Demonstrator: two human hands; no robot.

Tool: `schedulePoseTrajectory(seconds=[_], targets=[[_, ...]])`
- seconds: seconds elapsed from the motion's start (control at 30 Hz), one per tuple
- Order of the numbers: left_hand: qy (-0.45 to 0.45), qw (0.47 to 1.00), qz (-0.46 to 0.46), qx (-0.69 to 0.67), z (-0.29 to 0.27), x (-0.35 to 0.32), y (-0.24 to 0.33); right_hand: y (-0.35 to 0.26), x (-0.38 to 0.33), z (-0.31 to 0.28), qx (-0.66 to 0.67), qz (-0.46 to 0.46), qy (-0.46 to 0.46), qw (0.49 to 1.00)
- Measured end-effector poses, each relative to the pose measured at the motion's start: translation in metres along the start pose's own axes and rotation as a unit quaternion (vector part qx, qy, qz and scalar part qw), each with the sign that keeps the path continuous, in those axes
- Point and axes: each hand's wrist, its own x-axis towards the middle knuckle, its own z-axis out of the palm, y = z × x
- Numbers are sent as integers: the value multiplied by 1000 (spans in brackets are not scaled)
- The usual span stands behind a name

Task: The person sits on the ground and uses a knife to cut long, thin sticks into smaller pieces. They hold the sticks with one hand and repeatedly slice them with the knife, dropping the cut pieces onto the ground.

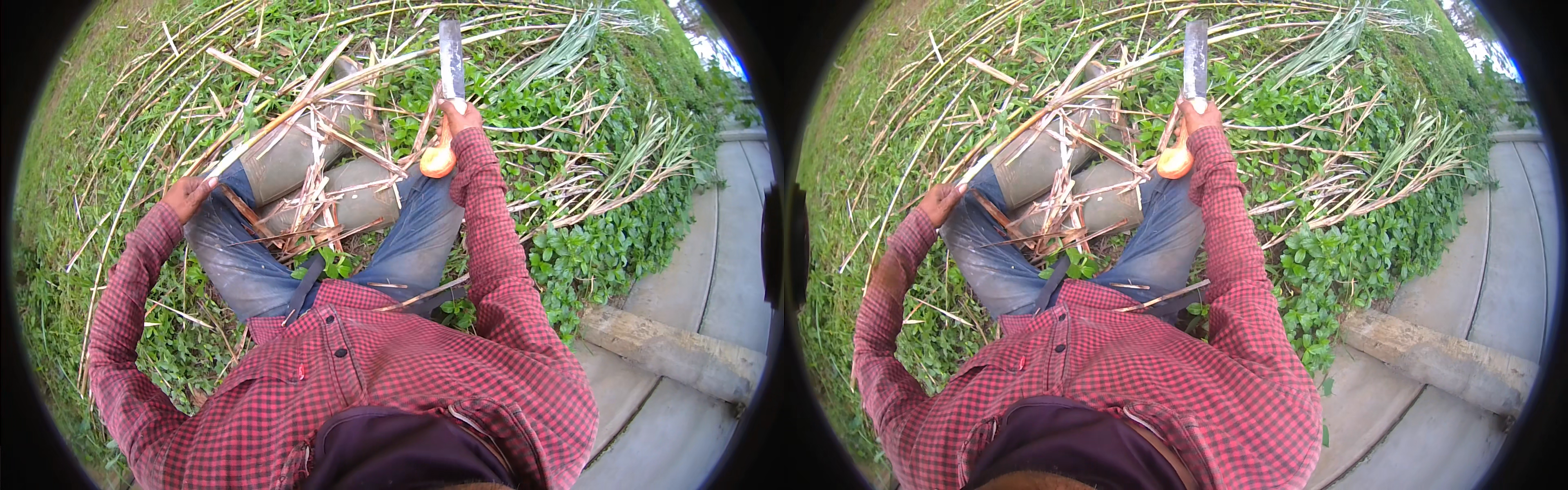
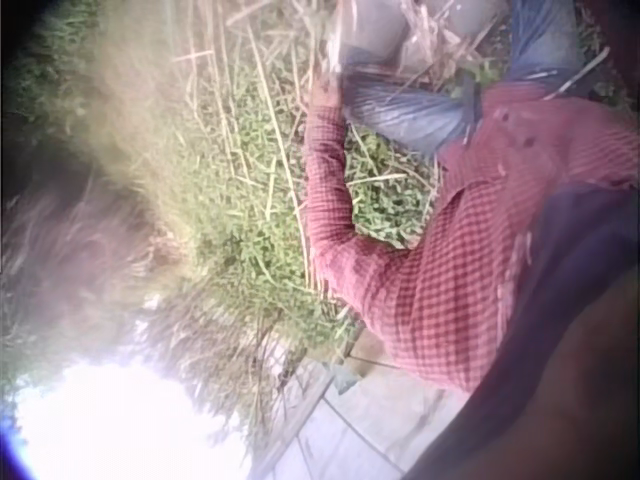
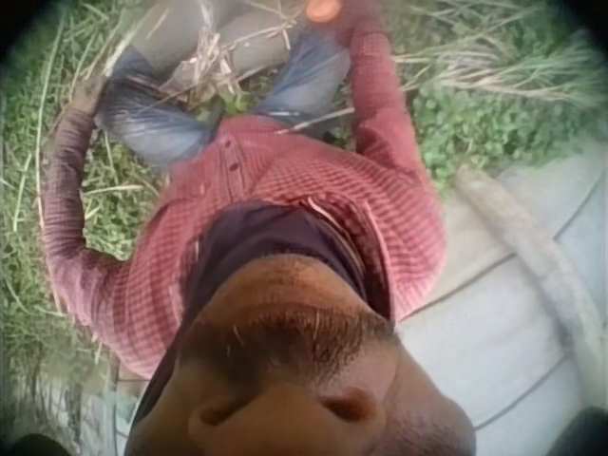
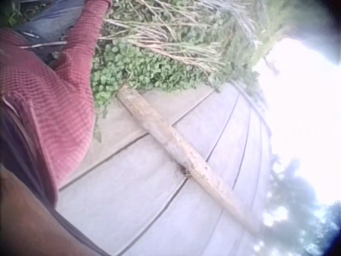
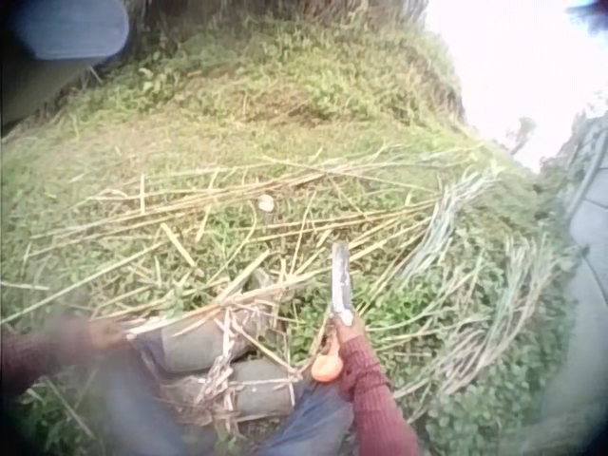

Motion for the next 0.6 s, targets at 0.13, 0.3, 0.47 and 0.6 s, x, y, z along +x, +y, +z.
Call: schedulePoseTrajectory(seconds=[0.13, 0.3, 0.47, 0.6], targets=[[35, 983, -54, 173, -1, 1, 28, 5, -51, 37, -71, -50, -180, 980], [140, 981, 6, 134, 12, -18, 19, -13, -116, 79, -48, 9, -351, 935], [201, 946, -22, 252, 1, -42, 13, -23, -55, 35, 16, 22, -142, 990], [232, 938, -9, 258, 8, -40, 29, 3, -27, 27, 48, 7, -35, 998]])
